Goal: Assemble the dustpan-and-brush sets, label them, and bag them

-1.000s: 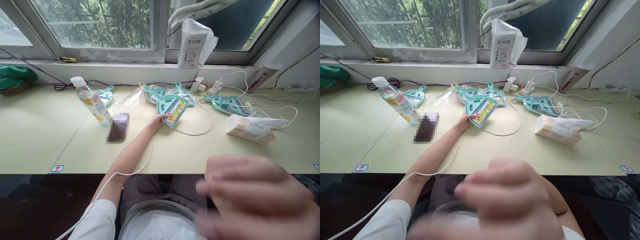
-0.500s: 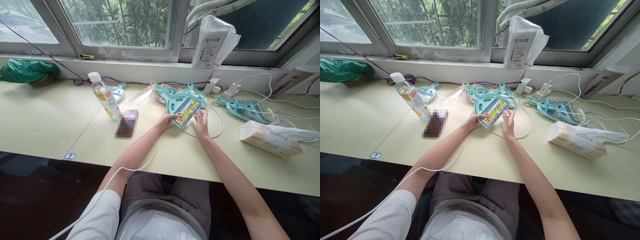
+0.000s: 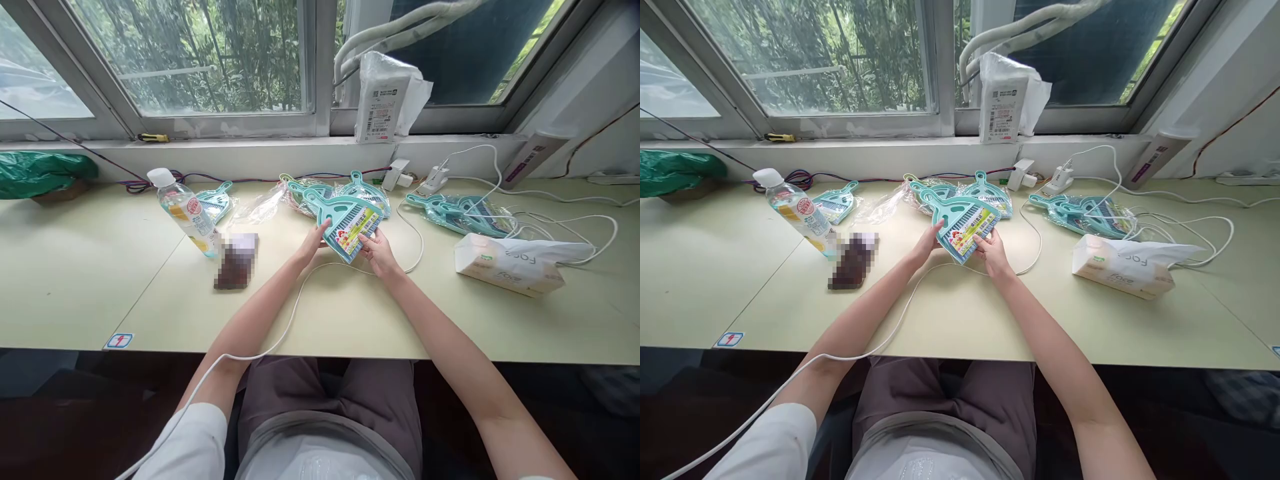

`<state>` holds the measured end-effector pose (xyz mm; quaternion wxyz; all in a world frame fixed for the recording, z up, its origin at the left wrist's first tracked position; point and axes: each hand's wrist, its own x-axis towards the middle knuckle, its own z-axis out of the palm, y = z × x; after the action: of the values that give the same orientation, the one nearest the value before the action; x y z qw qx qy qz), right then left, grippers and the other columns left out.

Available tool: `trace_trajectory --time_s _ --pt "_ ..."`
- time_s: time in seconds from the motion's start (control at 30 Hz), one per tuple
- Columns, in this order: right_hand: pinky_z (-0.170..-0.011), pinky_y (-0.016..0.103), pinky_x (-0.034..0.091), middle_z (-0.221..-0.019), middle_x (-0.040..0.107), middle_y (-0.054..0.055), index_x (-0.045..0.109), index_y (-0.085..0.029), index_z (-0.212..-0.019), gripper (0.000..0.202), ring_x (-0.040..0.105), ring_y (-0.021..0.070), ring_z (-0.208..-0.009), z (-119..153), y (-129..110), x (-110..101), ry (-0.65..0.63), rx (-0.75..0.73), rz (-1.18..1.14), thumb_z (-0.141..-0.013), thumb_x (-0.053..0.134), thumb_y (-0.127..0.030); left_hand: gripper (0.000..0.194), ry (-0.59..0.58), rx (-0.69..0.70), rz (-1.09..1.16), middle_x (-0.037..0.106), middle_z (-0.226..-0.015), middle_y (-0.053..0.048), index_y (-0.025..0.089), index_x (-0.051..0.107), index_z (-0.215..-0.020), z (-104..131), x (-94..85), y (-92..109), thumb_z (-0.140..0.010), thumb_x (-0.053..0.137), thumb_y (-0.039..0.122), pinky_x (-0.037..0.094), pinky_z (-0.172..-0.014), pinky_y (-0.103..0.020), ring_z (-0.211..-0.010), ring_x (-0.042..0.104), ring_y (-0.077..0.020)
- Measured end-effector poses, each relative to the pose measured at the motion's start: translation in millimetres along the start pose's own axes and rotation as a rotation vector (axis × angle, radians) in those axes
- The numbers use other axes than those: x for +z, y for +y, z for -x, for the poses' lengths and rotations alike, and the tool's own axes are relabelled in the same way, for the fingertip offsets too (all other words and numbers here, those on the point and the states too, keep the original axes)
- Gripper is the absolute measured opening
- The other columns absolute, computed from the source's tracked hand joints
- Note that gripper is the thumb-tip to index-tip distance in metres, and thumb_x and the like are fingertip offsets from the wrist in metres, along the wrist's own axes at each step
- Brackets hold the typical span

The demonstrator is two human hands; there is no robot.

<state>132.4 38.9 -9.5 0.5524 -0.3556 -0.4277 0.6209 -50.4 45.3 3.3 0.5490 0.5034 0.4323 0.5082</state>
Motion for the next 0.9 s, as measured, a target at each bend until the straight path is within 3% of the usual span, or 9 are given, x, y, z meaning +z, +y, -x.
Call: trace_trajectory --time_s 0.1,0.17,0.23,0.3,0.43,0.5,0.57,0.73,0.9 --pt "-0.074 0.035 0.061 -0.099 0.072 0.0 0.05 -0.027 -0.113 0.051 0.072 0.019 -0.084 -1 -2 -3 -0.002 -0.025 -0.036 -0.069 0.076 -0.029 0.048 0.36 0.276 -0.252 0.066 -0.112 -0.01 0.02 0.041 -0.135 -1 -14.5 9 -0.098 0.027 0.046 0.053 -0.084 -0.034 -0.096 0.066 -0.0187" --pt "-0.074 0.034 0.061 -0.096 0.072 0.0 0.05 -0.026 -0.113 0.051 0.072 0.0184 -0.083 -2 -1 -5 0.005 -0.034 -0.045 -0.069 0.076 -0.028 0.046 0.646 0.512 -0.499 0.059 -0.127 -0.012 0.021 0.03 -0.142 0 -32.1 17 -0.098 0.028 0.037 0.049 -0.095 -0.036 -0.111 0.06 -0.0196" --pt "-0.073 0.033 0.062 -0.095 0.073 0.0 0.051 -0.026 -0.112 0.05 0.072 0.0183 -0.082 -2 -1 -7 0.013 -0.028 -0.037 -0.069 0.076 -0.028 0.05 0.802 0.612 -0.836 0.047 -0.141 -0.015 0.019 0.03 -0.142 1 -53.7 24 -0.095 0.041 0.03 0.036 -0.109 -0.041 -0.131 0.044 -0.0234" --pt "-0.073 0.034 0.062 -0.094 0.072 0.0 0.051 -0.025 -0.112 0.05 0.072 0.0188 -0.082 -2 0 -7 0.019 -0.014 -0.022 -0.069 0.075 -0.028 0.056 0.809 0.553 -1.145 0.043 -0.144 -0.016 0.016 0.032 -0.143 1 -75.3 26 -0.091 0.048 0.026 0.024 -0.116 -0.046 -0.138 0.035 -0.0264" --pt "-0.074 0.035 0.062 -0.096 0.072 0.001 0.051 -0.025 -0.111 0.049 0.071 0.0203 -0.086 0 -1 -5 0.021 0.003 -0.003 -0.069 0.075 -0.029 0.045 0.683 0.284 -1.448 0.065 -0.116 -0.017 0.013 0.051 -0.133 -3 -104.1 18 -0.09 0.045 0.024 0.027 -0.112 -0.047 -0.118 0.054 -0.0285" --pt "-0.074 0.035 0.062 -0.099 0.072 0.002 0.051 -0.025 -0.11 0.049 0.071 0.0207 -0.088 1 -1 -5 0.024 0.004 0.003 -0.068 0.075 -0.029 0.038 0.658 0.207 -1.463 0.069 -0.103 -0.016 0.014 0.063 -0.12 -5 -107.5 15 -0.092 0.038 0.021 0.032 -0.107 -0.045 -0.107 0.06 -0.0276" --pt "-0.074 0.035 0.062 -0.101 0.071 0.002 0.051 -0.024 -0.11 0.049 0.071 0.0209 -0.09 2 -2 -5 0.039 0.004 0.006 -0.068 0.076 -0.03 0.038 0.686 0.222 -1.447 0.067 -0.11 -0.016 0.016 0.064 -0.119 -5 -104.6 14 -0.094 0.036 0.023 0.034 -0.105 -0.044 -0.11 0.058 -0.0274" --pt "-0.074 0.035 0.062 -0.102 0.071 0.003 0.052 -0.024 -0.11 0.047 0.07 0.0209 -0.092 2 -3 -6 0.069 0.002 0.001 -0.069 0.074 -0.029 0.057 0.733 0.311 -1.523 0.045 -0.144 -0.015 0.016 0.04 -0.143 -5 -97.3 14 -0.089 0.051 0.028 0.022 -0.112 -0.047 -0.133 0.038 -0.0307" --pt "-0.074 0.033 0.061 -0.105 0.071 0.003 0.053 -0.024 -0.109 0.047 0.07 0.0202 -0.092 2 -4 -7 0.075 0.004 0.003 -0.068 0.074 -0.029 0.038 0.708 0.136 -1.495 0.071 -0.097 -0.014 0.014 0.068 -0.108 -7 -114.0 10 -0.089 0.036 0.009 0.037 -0.098 -0.042 -0.097 0.063 -0.0259"
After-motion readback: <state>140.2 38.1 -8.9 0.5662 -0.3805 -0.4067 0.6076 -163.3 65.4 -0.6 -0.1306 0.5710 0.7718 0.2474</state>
